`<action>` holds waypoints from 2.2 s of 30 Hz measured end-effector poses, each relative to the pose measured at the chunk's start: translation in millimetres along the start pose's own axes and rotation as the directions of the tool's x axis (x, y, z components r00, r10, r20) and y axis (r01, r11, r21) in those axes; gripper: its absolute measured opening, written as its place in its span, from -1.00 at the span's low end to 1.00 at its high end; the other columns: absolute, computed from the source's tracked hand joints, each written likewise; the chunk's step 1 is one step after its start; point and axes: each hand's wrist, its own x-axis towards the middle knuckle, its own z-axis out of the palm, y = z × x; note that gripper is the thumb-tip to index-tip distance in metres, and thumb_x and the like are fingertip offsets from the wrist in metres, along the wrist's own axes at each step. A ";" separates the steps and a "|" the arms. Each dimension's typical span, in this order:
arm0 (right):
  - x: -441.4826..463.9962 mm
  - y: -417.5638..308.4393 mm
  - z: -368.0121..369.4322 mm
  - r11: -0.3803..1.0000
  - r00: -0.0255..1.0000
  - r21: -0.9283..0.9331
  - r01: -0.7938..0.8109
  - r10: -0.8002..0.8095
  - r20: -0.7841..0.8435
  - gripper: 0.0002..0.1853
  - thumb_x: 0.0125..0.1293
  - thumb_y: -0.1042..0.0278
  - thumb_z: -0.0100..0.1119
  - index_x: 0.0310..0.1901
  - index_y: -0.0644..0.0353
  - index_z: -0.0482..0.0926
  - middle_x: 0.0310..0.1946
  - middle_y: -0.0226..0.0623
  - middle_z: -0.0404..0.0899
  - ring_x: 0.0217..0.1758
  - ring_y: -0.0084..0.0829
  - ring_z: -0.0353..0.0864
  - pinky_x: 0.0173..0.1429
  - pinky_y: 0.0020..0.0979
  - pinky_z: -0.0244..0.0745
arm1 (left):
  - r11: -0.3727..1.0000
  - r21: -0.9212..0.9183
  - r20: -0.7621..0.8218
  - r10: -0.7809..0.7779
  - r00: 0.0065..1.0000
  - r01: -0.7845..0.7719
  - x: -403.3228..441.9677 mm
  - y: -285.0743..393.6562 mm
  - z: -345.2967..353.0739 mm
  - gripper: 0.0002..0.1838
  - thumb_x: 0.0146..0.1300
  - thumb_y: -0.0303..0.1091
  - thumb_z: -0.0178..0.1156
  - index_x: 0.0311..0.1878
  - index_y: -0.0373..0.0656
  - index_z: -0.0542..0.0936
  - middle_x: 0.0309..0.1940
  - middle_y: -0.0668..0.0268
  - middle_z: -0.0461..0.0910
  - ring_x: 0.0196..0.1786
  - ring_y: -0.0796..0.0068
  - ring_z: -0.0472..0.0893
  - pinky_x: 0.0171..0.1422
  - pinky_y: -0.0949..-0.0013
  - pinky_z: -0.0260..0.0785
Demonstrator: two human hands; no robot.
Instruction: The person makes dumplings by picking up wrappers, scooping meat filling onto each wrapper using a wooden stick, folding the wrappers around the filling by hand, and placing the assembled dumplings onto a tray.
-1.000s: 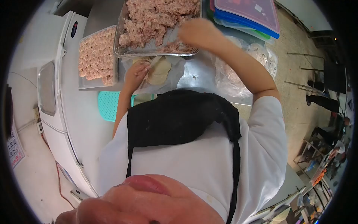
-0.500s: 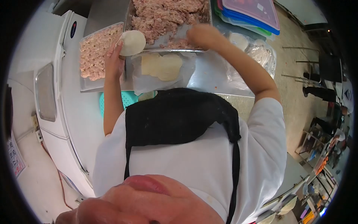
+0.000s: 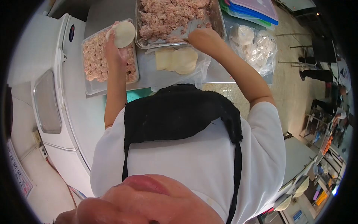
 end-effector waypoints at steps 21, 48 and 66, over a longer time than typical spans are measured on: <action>-38.8 20.9 -46.8 0.959 0.962 0.279 -0.045 0.117 -0.249 -0.69 0.30 0.26 0.12 0.03 0.16 0.57 -0.37 -0.15 0.55 -0.25 -0.13 0.58 -0.21 -0.21 0.48 | 0.756 -0.528 0.111 -0.390 0.914 0.387 33.2 -86.0 77.3 -0.13 0.32 0.30 -0.20 0.39 -0.32 0.09 0.39 0.03 0.13 0.42 -0.03 0.15 0.47 -0.14 -0.03; -40.9 135.7 -92.8 0.482 0.987 0.876 0.002 -0.141 0.075 -0.61 0.40 0.07 0.06 0.09 0.14 0.59 -0.59 -0.51 0.36 -0.58 -0.65 0.23 -0.48 -0.55 0.24 | 0.536 0.583 0.639 0.161 0.752 -0.611 -18.0 -32.7 164.5 -0.49 0.07 -0.49 0.33 0.14 -0.14 0.49 -0.04 0.28 0.57 -0.11 0.43 0.57 0.13 0.34 0.39; 19.5 127.2 0.4 0.960 0.952 0.194 0.203 -0.147 -0.268 -0.71 0.38 0.20 -0.02 0.08 0.01 0.50 -0.28 -0.22 0.53 -0.18 -0.15 0.59 -0.17 -0.18 0.51 | 0.354 0.923 0.213 -0.141 0.967 -0.152 14.7 -58.7 115.1 -0.38 -0.01 -0.03 0.43 0.09 -0.15 0.55 -0.19 0.18 0.63 -0.10 0.38 0.59 0.02 0.31 0.42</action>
